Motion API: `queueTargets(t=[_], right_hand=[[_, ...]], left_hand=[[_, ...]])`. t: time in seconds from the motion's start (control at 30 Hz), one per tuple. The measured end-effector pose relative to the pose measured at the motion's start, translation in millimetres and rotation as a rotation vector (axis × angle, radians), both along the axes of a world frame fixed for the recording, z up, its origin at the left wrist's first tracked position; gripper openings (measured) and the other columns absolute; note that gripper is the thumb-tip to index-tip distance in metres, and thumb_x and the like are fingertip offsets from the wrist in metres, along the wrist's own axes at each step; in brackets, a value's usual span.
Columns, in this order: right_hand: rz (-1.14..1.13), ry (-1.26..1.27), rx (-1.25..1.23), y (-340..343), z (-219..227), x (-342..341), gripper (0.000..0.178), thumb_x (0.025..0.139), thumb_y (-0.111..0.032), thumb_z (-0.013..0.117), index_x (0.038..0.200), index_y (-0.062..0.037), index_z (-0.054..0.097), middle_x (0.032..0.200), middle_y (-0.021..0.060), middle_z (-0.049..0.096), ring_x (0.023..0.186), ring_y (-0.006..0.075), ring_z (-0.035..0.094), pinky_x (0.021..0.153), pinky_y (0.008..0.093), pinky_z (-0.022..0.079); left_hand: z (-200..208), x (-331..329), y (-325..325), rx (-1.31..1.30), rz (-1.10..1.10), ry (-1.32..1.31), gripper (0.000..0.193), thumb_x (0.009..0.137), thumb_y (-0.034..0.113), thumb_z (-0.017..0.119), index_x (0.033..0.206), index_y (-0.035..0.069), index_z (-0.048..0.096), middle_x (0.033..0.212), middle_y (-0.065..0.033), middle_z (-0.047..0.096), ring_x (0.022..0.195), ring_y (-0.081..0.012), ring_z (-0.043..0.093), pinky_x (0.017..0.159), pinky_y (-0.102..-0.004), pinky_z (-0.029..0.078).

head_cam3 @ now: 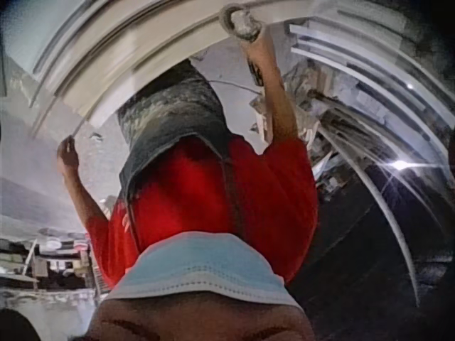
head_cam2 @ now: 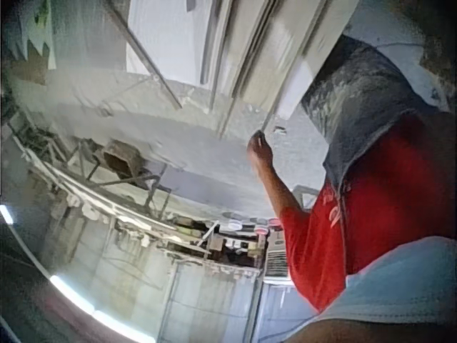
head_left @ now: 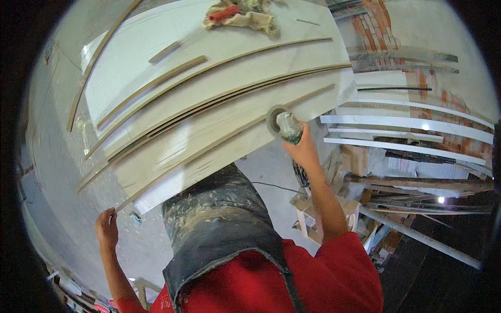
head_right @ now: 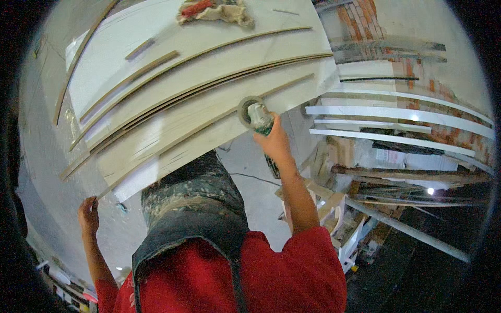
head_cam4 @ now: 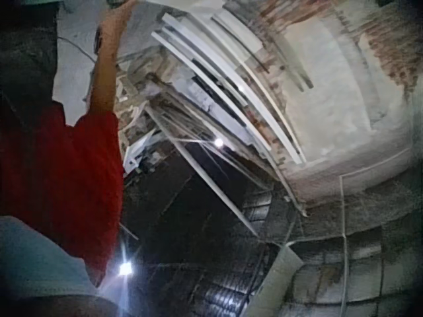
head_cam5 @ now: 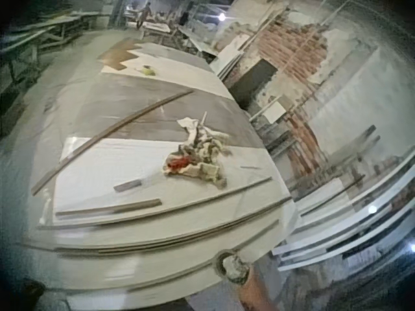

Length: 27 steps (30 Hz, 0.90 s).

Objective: The person gathers thin wooden strips from a drying rack and places them on a workbench. Using an angle grinder, the person sands the edges of the strips one by one, flipping them to smooth both sides.

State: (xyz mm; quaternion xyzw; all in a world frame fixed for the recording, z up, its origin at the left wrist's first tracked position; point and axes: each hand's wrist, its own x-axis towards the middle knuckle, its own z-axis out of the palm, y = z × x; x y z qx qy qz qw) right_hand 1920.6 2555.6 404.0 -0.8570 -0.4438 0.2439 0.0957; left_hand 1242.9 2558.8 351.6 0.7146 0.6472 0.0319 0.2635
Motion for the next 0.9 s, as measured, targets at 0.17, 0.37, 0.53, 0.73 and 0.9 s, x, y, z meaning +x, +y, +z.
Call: queueTargets(t=[0.17, 0.37, 0.53, 0.73, 0.9], right_hand=[[-0.121, -0.045, 0.022, 23, -4, 68, 0.083, 0.073, -0.028, 0.079, 0.143, -0.0061, 0.040, 0.121, 0.0272, 0.065, 0.112, 0.0440, 0.064, 0.097, 0.0481, 0.049], [-0.165, -0.084, 0.145, 29, -15, 143, 0.079, 0.074, -0.026, 0.081, 0.140, -0.0043, 0.042, 0.126, 0.0292, 0.063, 0.115, 0.0467, 0.063, 0.096, 0.0495, 0.050], [-0.286, -0.103, 0.087, 49, -10, 193, 0.086, 0.071, -0.031, 0.083, 0.140, -0.0004, 0.042, 0.125, 0.0296, 0.064, 0.116, 0.0452, 0.063, 0.098, 0.0478, 0.050], [-0.386, -0.138, 0.109, 62, -15, 251, 0.092, 0.068, -0.033, 0.085, 0.141, 0.0026, 0.042, 0.125, 0.0282, 0.064, 0.117, 0.0410, 0.064, 0.099, 0.0442, 0.050], [-0.509, -0.117, 0.181, 70, -46, 297, 0.082, 0.066, -0.029, 0.085, 0.132, 0.0039, 0.049, 0.118, 0.0216, 0.065, 0.106, 0.0339, 0.065, 0.093, 0.0402, 0.051]], left_hand=[[-34, -62, -23, -0.033, 0.181, -0.175, 0.012, 0.095, 0.004, 0.067, 0.106, -0.001, 0.069, 0.096, -0.0209, 0.072, 0.090, -0.0372, 0.069, 0.081, -0.0419, 0.054], [-4, -49, 2, -0.110, 0.182, -0.069, 0.010, 0.098, 0.002, 0.064, 0.105, -0.002, 0.068, 0.094, -0.0203, 0.070, 0.086, -0.0334, 0.068, 0.078, -0.0398, 0.053], [-8, -91, -1, -0.181, 0.224, -0.037, 0.014, 0.100, 0.001, 0.059, 0.110, -0.003, 0.067, 0.101, -0.0160, 0.070, 0.092, -0.0287, 0.066, 0.084, -0.0386, 0.054], [-8, -114, 10, -0.363, 0.403, -0.096, 0.022, 0.104, 0.012, 0.056, 0.113, -0.005, 0.066, 0.118, -0.0169, 0.067, 0.112, -0.0276, 0.062, 0.098, -0.0379, 0.050], [-23, -145, -6, -0.270, 0.525, -0.555, 0.025, 0.105, 0.019, 0.057, 0.112, -0.003, 0.067, 0.112, -0.0174, 0.068, 0.110, -0.0294, 0.064, 0.097, -0.0403, 0.051]])
